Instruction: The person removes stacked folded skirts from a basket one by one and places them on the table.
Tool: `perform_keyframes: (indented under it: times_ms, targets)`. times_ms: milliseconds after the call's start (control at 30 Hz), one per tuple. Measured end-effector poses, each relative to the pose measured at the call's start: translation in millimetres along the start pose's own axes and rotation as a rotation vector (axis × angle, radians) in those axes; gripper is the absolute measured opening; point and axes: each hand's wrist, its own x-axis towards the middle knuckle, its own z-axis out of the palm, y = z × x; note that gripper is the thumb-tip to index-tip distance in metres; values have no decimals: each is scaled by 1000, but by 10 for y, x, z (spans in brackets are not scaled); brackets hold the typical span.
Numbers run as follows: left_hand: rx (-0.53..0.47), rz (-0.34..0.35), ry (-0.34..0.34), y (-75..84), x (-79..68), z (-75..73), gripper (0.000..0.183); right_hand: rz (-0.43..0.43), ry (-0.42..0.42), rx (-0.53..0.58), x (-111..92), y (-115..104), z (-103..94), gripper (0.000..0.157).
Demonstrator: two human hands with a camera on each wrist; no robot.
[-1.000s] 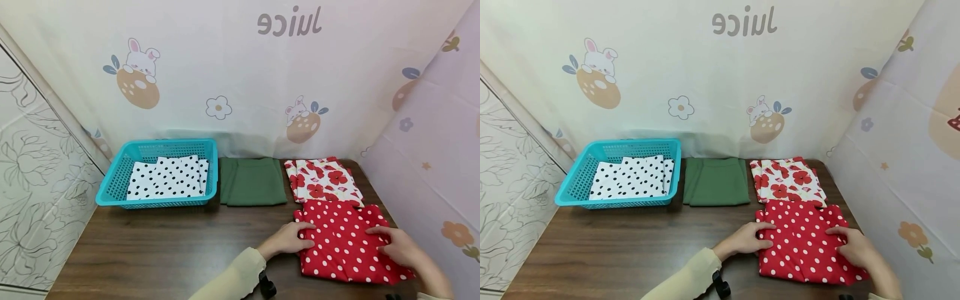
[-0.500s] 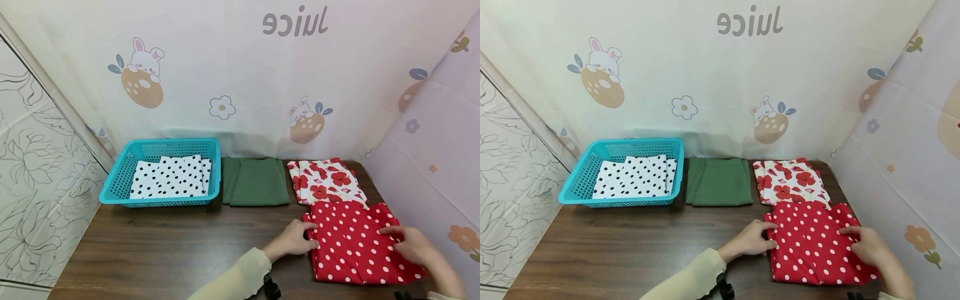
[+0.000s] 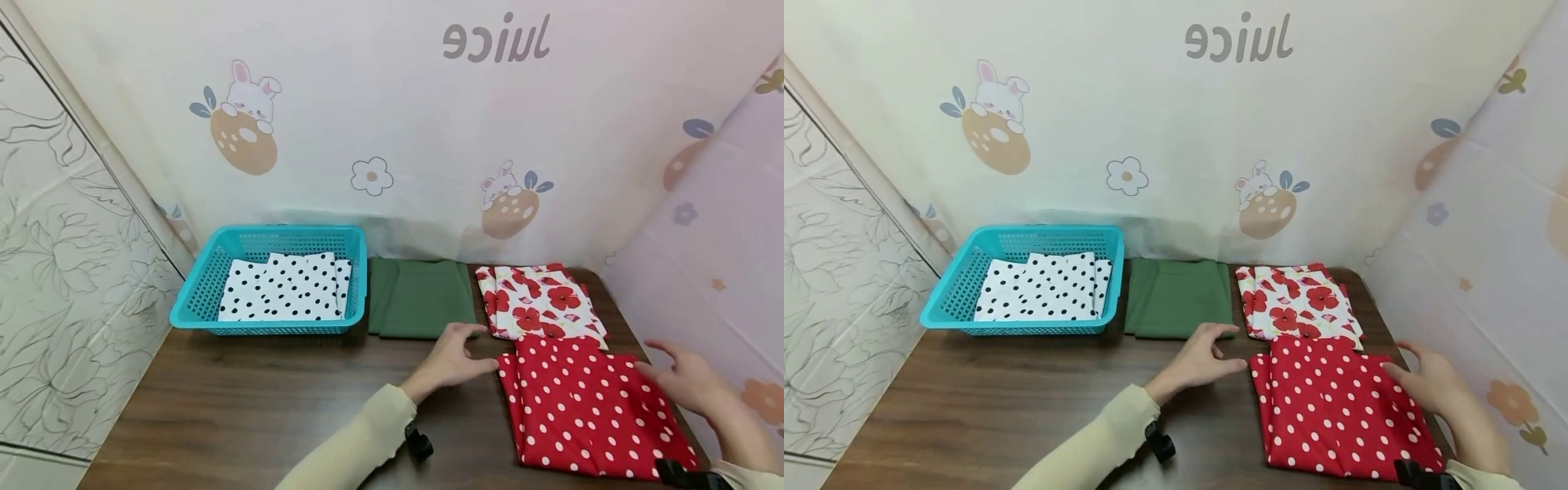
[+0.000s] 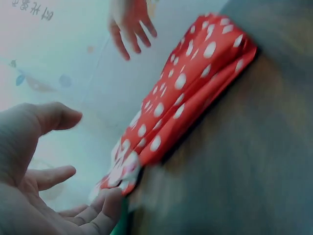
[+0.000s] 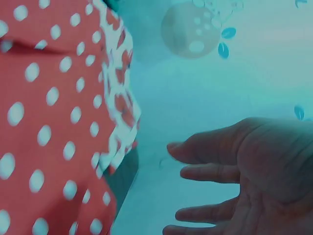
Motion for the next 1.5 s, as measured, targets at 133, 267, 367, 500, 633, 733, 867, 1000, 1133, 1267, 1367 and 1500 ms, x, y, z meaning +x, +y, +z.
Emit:
perform_keyframes:
  times_ms: [133,267,367,500,633,733,867,1000,1133,1267,1367,1500]
  targets:
    - [109,29,-7,-23,-50,-238,74,-97,81,-22,108,-295,-69,72]
    - [229,43,-8,-9,-99,-449,87,-192,120,-39,240,-701,-84,76]
    - [294,56,0,35,-128,-646,91,-241,123,-45,359,-1042,-42,84]
    - [354,98,15,83,-172,-936,93,-345,125,-40,491,-1480,84,90]
    - [408,143,31,86,-207,-1228,96,-484,127,-18,604,-1833,202,86]
    - [463,149,35,38,-248,-1438,98,-565,104,-12,713,-2063,299,84]
    - [516,151,55,-64,-330,-1691,98,-651,79,-58,847,-2344,467,83]
    - [484,177,141,-171,-394,-1958,94,-687,63,-103,931,-2624,563,85]
    - [454,162,237,-285,-455,-2314,92,-688,36,-89,1012,-2969,573,89]
    - [502,98,277,-355,-566,-2675,93,-736,28,-38,1077,-3377,549,90]
    - [564,64,271,-381,-657,-2899,94,-768,23,2,1092,-3679,568,91]
    - [644,29,290,-418,-756,-3136,95,-771,3,47,1095,-4051,673,93]
